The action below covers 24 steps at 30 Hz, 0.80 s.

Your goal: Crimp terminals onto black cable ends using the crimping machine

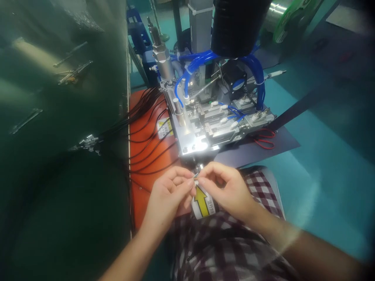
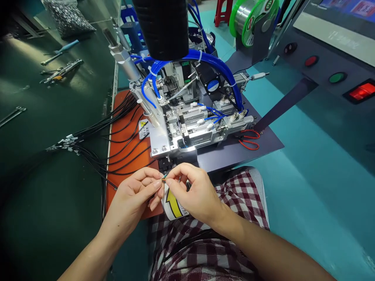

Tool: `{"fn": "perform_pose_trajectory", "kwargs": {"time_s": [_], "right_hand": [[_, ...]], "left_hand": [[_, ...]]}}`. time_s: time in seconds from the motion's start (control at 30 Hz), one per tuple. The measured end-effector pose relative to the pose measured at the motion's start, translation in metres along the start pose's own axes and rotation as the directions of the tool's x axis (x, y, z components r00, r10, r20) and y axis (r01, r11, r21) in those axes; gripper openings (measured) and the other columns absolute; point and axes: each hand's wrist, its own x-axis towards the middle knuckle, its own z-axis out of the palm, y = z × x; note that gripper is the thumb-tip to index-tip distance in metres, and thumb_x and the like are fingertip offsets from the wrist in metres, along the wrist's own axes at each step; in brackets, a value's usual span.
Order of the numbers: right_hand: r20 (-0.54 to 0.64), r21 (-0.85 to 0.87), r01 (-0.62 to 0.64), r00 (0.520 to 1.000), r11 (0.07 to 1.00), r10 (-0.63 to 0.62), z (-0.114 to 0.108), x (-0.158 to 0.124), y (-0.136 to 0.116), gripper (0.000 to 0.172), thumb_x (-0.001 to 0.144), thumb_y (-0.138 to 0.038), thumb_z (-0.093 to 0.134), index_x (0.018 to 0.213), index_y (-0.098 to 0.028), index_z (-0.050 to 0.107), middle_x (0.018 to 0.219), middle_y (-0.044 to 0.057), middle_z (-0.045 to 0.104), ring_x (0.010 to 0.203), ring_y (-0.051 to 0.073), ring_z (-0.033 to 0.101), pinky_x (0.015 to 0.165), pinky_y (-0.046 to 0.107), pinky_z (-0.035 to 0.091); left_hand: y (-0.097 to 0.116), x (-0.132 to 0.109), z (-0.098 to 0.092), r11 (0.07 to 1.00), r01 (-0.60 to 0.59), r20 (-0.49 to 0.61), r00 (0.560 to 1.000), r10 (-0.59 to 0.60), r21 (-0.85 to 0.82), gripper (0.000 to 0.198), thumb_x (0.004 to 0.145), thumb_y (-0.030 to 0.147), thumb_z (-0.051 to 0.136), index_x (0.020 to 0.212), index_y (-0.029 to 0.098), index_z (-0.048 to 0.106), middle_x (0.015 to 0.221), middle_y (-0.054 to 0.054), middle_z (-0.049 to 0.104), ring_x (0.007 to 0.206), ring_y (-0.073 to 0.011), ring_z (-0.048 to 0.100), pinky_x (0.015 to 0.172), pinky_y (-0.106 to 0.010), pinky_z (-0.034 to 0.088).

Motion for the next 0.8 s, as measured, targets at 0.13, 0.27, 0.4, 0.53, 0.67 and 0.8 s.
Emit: {"fn": "perform_pose_trajectory", "kwargs": {"time_s": [0.13,0.27,0.4,0.53,0.67,0.8], "right_hand": [[0.02,-0.041,0.046,0.999,0.998,-0.045,-0.006,0.0,-0.002,0.007,0.081,-0.017,0.062,0.076,-0.016,0.065,0.068,-0.002,0.06,0.058,0.009,0.049,0.056,0.022,0.04],[0.042,0.052,-0.034,0.999,0.998,0.032,-0.01,0.003,-0.005,0.007,0.081,-0.02,0.061,0.079,-0.015,0.065,0.069,0.0,0.062,0.06,0.011,0.051,0.057,0.024,0.04],[0.085,0.121,-0.09,0.993,0.989,0.08,-0.008,0.006,-0.006,0.008,0.079,-0.021,0.062,0.076,-0.014,0.064,0.07,0.002,0.063,0.062,0.013,0.053,0.057,0.025,0.041],[0.106,0.166,-0.12,0.989,0.979,0.103,-0.007,0.005,-0.004,0.01,0.08,-0.023,0.063,0.075,-0.014,0.064,0.07,0.002,0.063,0.063,0.013,0.055,0.058,0.026,0.043],[0.047,0.058,-0.023,0.999,0.998,0.02,-0.009,0.001,-0.001,0.008,0.081,-0.02,0.063,0.075,-0.015,0.064,0.07,0.0,0.062,0.06,0.011,0.052,0.056,0.023,0.042],[0.018,-0.153,0.185,0.983,0.971,-0.184,-0.012,0.0,-0.002,0.008,0.081,-0.014,0.062,0.073,-0.015,0.064,0.069,-0.002,0.06,0.058,0.008,0.048,0.056,0.021,0.039]], "left_hand": [[0.0,-0.001,0.001,0.999,0.03,0.0,1.0,-0.03,0.013,0.02,0.079,0.031,0.068,0.085,0.017,0.055,0.059,0.003,0.058,0.041,-0.0042,0.04,0.041,-0.017,0.032],[-0.001,-0.002,0.003,0.998,0.052,0.007,0.999,-0.052,0.046,0.021,0.079,0.033,0.068,0.084,0.017,0.055,0.057,0.004,0.056,0.04,-0.0037,0.037,0.04,-0.016,0.031],[-0.003,-0.003,0.003,0.997,0.026,0.021,0.999,-0.028,0.066,0.021,0.079,0.033,0.068,0.084,0.017,0.056,0.057,0.004,0.056,0.04,-0.0041,0.038,0.04,-0.016,0.032],[-0.003,-0.003,0.002,0.998,0.022,0.016,1.0,-0.023,0.051,0.021,0.08,0.033,0.068,0.084,0.018,0.055,0.057,0.004,0.057,0.04,-0.0041,0.038,0.041,-0.017,0.033],[-0.004,-0.003,0.002,0.998,0.002,0.013,1.0,-0.003,0.059,0.021,0.08,0.034,0.068,0.086,0.017,0.057,0.058,0.004,0.057,0.041,-0.0044,0.039,0.04,-0.017,0.035],[-0.005,-0.004,0.003,0.992,-0.037,-0.002,0.999,0.037,0.117,0.019,0.081,0.034,0.067,0.085,0.017,0.058,0.059,0.004,0.057,0.043,-0.0048,0.042,0.041,-0.017,0.039]]}}
